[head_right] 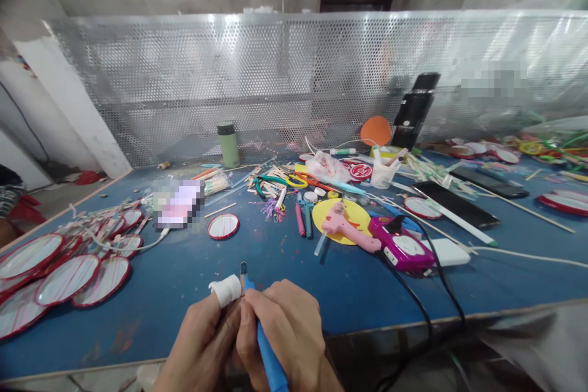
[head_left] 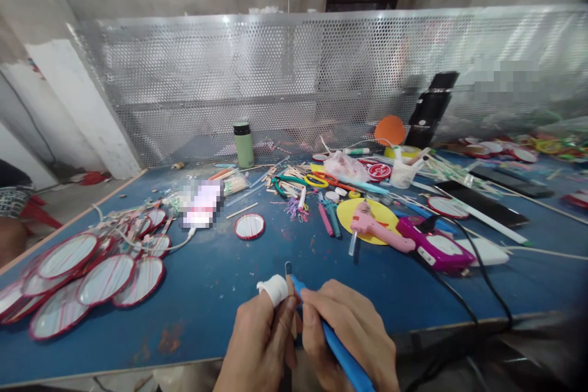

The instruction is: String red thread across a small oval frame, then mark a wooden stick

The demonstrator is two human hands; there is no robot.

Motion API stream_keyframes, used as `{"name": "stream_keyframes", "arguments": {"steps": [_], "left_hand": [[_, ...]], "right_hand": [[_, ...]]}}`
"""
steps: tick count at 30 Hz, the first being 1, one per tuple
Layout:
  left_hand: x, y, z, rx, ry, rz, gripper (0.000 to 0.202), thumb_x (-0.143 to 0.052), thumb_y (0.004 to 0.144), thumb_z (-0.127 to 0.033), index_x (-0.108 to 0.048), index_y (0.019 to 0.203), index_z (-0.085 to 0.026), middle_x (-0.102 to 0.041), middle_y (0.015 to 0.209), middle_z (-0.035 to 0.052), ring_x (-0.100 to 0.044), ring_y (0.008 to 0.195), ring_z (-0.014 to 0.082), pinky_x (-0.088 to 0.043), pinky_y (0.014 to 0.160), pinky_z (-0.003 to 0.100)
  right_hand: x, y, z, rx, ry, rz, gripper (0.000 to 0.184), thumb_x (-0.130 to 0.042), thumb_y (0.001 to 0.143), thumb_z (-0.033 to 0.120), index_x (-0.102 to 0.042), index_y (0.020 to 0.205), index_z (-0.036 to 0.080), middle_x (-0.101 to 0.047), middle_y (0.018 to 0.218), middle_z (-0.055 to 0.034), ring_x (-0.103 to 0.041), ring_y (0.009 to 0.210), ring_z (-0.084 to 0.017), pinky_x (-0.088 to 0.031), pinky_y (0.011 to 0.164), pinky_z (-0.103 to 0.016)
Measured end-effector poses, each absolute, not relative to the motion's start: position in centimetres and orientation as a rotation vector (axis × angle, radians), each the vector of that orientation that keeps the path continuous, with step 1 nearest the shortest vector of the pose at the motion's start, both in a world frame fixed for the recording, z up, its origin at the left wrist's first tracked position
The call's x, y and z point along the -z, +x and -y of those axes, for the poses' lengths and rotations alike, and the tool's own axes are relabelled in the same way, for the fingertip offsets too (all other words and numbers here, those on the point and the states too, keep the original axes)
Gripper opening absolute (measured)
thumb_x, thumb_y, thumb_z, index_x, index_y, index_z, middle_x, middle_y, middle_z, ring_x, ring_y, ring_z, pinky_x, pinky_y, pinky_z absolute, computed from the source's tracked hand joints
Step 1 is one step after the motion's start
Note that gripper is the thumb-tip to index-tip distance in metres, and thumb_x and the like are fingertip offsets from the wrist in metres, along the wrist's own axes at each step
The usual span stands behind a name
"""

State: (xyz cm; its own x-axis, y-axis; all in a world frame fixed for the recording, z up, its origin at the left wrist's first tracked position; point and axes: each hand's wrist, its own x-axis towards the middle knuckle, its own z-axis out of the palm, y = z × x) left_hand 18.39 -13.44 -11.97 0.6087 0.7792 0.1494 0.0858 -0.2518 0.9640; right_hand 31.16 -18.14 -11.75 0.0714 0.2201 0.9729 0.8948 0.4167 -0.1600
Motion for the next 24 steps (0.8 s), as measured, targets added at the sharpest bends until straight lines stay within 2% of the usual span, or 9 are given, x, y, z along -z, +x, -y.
{"name": "stream_keyframes", "arguments": {"steps": [4, 6, 9, 12, 16, 18, 22, 24], "left_hand": [[12.3, 18.5, 13.5, -0.792, 1.67, -0.729, 0.034, -0.049, 0.099, -0.046, -0.058, 0.081, -0.019, -0.054, 0.056, -0.0035, -0.051, 0.041, 0.0096, -0.037, 0.044, 0.019], [12.3, 18.5, 13.4, -0.796, 1.638, -0.742, 0.033, -0.047, 0.099, -0.046, -0.06, 0.087, -0.018, -0.06, 0.062, -0.0019, -0.052, 0.04, 0.0084, -0.037, 0.043, 0.018], [12.4, 18.4, 13.4, -0.77, 1.619, -0.748, 0.032, -0.047, 0.099, -0.045, -0.061, 0.092, -0.017, -0.065, 0.068, 0.0003, -0.054, 0.039, 0.0071, -0.036, 0.041, 0.016], [12.4, 18.2, 13.3, -0.752, 1.616, -0.755, 0.034, -0.047, 0.099, -0.046, -0.06, 0.091, -0.017, -0.065, 0.067, 0.0008, -0.055, 0.04, 0.0078, -0.036, 0.039, 0.016], [12.2, 18.1, 13.3, -0.753, 1.604, -0.752, 0.036, -0.048, 0.097, -0.049, -0.061, 0.09, -0.016, -0.066, 0.064, 0.0018, -0.056, 0.041, 0.0095, -0.036, 0.039, 0.017], [12.1, 18.2, 13.3, -0.769, 1.596, -0.734, 0.037, -0.05, 0.095, -0.05, -0.061, 0.089, -0.015, -0.066, 0.064, 0.0019, -0.056, 0.04, 0.0094, -0.036, 0.039, 0.017], [11.9, 18.2, 13.4, -0.793, 1.581, -0.708, 0.035, -0.053, 0.091, -0.05, -0.06, 0.088, -0.015, -0.065, 0.066, 0.0009, -0.055, 0.039, 0.0086, -0.038, 0.038, 0.018], [11.7, 18.2, 13.5, -0.795, 1.585, -0.699, 0.032, -0.054, 0.09, -0.047, -0.059, 0.089, -0.015, -0.063, 0.065, -0.0004, -0.055, 0.039, 0.0086, -0.039, 0.039, 0.018]], "right_hand": [[11.6, 31.6, 19.4, 0.71, -1.13, 1.381, 0.012, -0.061, 0.089, 0.01, -0.07, 0.096, 0.017, -0.072, 0.071, -0.0024, -0.071, 0.065, -0.016, -0.057, 0.067, -0.029], [11.2, 32.3, 20.3, 0.69, -1.187, 1.406, 0.019, -0.064, 0.086, 0.005, -0.071, 0.099, 0.017, -0.074, 0.076, -0.0026, -0.072, 0.069, -0.016, -0.058, 0.069, -0.027], [10.9, 33.7, 21.9, 0.556, -1.199, 1.444, 0.025, -0.063, 0.087, 0.003, -0.071, 0.105, 0.018, -0.072, 0.078, -0.0025, -0.07, 0.067, -0.014, -0.056, 0.062, -0.023], [10.9, 34.9, 23.4, 0.432, -1.244, 1.559, 0.02, -0.062, 0.091, 0.009, -0.07, 0.107, 0.018, -0.069, 0.079, -0.0033, -0.068, 0.067, -0.014, -0.055, 0.059, -0.022], [10.2, 36.1, 25.5, 0.579, -1.4, 1.753, 0.027, -0.049, 0.099, 0.016, -0.067, 0.118, 0.018, -0.073, 0.093, -0.0069, -0.071, 0.08, -0.016, -0.058, 0.072, -0.024], [9.0, 36.8, 26.2, 0.683, -1.425, 1.867, 0.033, -0.041, 0.101, 0.017, -0.065, 0.123, 0.019, -0.074, 0.098, -0.0066, -0.071, 0.083, -0.016, -0.056, 0.074, -0.026], [5.0, 38.0, 25.0, 0.838, -1.491, 1.986, 0.035, -0.04, 0.099, 0.008, -0.064, 0.122, 0.018, -0.074, 0.103, -0.0068, -0.067, 0.095, -0.019, -0.05, 0.085, -0.034], [2.8, 38.6, 22.5, 0.882, -1.568, 2.058, 0.034, -0.044, 0.096, 0.005, -0.066, 0.118, 0.02, -0.074, 0.102, -0.0075, -0.065, 0.099, -0.023, -0.046, 0.086, -0.038]]}}
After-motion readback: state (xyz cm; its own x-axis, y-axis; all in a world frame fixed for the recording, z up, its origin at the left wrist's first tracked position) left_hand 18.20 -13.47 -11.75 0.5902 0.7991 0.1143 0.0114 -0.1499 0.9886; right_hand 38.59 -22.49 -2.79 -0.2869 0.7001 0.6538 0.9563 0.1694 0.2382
